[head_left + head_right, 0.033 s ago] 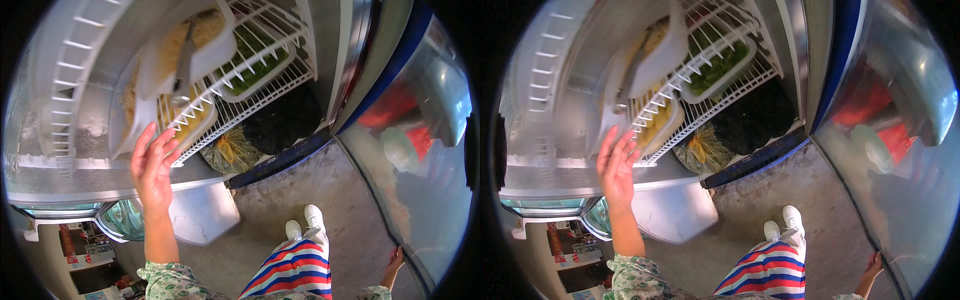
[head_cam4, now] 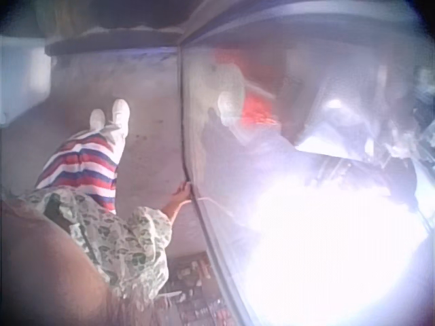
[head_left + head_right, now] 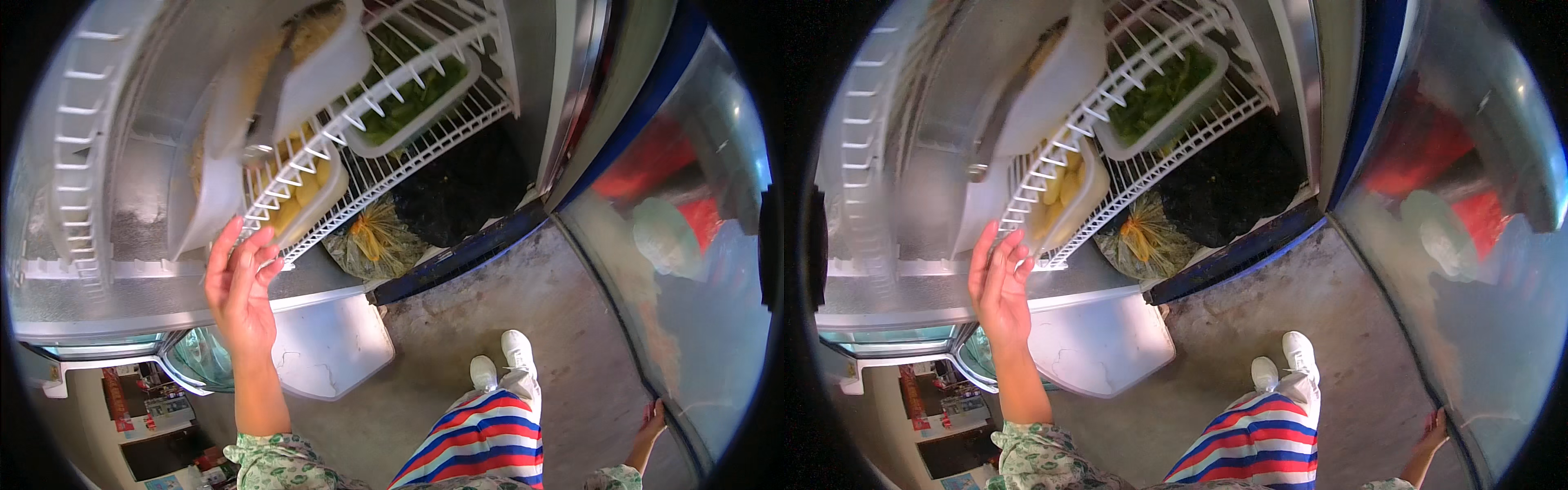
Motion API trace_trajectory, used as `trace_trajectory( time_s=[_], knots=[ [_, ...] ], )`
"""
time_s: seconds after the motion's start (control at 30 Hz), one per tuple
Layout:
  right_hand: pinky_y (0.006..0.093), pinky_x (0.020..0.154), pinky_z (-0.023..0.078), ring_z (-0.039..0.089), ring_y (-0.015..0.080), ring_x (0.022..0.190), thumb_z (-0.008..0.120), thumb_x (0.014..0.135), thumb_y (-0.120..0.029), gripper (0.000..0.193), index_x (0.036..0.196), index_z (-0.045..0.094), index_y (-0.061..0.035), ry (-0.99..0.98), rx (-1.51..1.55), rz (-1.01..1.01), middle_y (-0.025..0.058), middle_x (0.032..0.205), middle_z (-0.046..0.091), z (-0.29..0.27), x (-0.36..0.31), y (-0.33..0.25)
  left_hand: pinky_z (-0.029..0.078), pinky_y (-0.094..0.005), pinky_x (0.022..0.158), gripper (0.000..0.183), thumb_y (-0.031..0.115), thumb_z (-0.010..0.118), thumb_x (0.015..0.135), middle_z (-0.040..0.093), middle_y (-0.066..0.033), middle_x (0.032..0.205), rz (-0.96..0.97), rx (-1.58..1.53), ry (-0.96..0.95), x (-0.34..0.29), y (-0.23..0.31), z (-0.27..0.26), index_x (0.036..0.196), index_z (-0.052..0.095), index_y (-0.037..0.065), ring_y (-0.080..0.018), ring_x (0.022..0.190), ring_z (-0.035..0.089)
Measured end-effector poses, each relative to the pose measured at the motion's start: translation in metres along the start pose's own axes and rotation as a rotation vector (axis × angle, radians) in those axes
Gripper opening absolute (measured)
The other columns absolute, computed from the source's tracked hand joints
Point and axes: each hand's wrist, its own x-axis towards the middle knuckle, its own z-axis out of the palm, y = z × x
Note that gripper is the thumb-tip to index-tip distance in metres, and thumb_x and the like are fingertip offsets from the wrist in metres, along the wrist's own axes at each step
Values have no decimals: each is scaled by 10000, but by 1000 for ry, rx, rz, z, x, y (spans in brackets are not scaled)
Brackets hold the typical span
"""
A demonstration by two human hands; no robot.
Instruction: The person assembles a mixed vegetable plate by retrieving various pre-cooked items from a commercial refrigerator and arranging them on a white plate. They use tongs to transfer green vegetables, bean sprouts, peanuts, and lotus root slices onto the plate, then place the finished plate on a counter.
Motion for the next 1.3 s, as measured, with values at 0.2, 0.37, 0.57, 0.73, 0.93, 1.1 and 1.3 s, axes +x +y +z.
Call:
trace_trajectory(
  time_s=[0.2, 0.37, 0.57, 0.73, 0.93, 1.1, 1.3],
  knots=[
    [230, 698, 468, 571, 95, 781, 691, 777, -205, 279, 1020, 613, -90, 39, 36, -45, -17, 887, 605, 25, 14, 19, 502, -284, 763, 319, 69, 554, 854, 617, -155, 1007, -161, 253, -86, -48, -94, -8, 1160, 507, -8, -167, 843, 614],
    [250, 732, 447, 564, 105, 882, 687, 775, -215, 345, 1082, 580, -102, -123, 43, -2, -15, 947, 608, -12, 39, 36, 458, -287, 841, 295, 16, 564, 831, 602, -129, 1063, -337, 297, -188, -90, -123, -19, 1121, 526, -23, -173, 927, 596],
    [208, 603, 450, 552, 73, 728, 674, 781, -252, 264, 998, 601, -119, -171, 24, 13, -44, 835, 582, -29, 7, 6, 460, -280, 830, 284, 42, 580, 827, 612, -108, 1058, -441, 413, -223, -143, -93, -71, 1101, 546, -22, -155, 930, 597],
    [226, 609, 483, 584, 150, 720, 654, 759, -370, 422, 1021, 550, -55, -232, -14, -29, 25, 820, 590, -19, -41, -33, 482, -279, 789, 286, 103, 599, 838, 621, -92, 1042, -515, 255, -183, -218, -82, -102, 1105, 549, 16, -143, 896, 608],
    [233, 592, 490, 584, 154, 706, 659, 742, -398, 463, 1017, 541, -45, -282, -199, 39, 44, 822, 585, 24, -98, -44, 476, -295, 795, 317, 138, 595, 835, 615, -117, 1050, -769, 136, -208, -378, -83, -117, 1120, 539, 10, -173, 912, 600],
    [238, 578, 497, 584, 158, 695, 663, 727, -421, 498, 1015, 533, -36, -342, -296, 75, 59, 823, 581, 42, -128, -41, 462, -303, 812, 322, 204, 578, 841, 614, -147, 1035, -954, -172, 110, -492, -74, -117, 1102, 554, 16, -189, 931, 589],
    [245, 561, 504, 583, 162, 681, 668, 710, -449, 540, 1011, 523, -25, -350, -354, 75, 78, 825, 576, 32, -143, -35, 437, -402, 870, 429, 319, 624, 753, 582, -201, 1084, -1069, 299, 147, -574, -67, -117, 1077, 580, 41, -369, 977, 556]
  ],
)
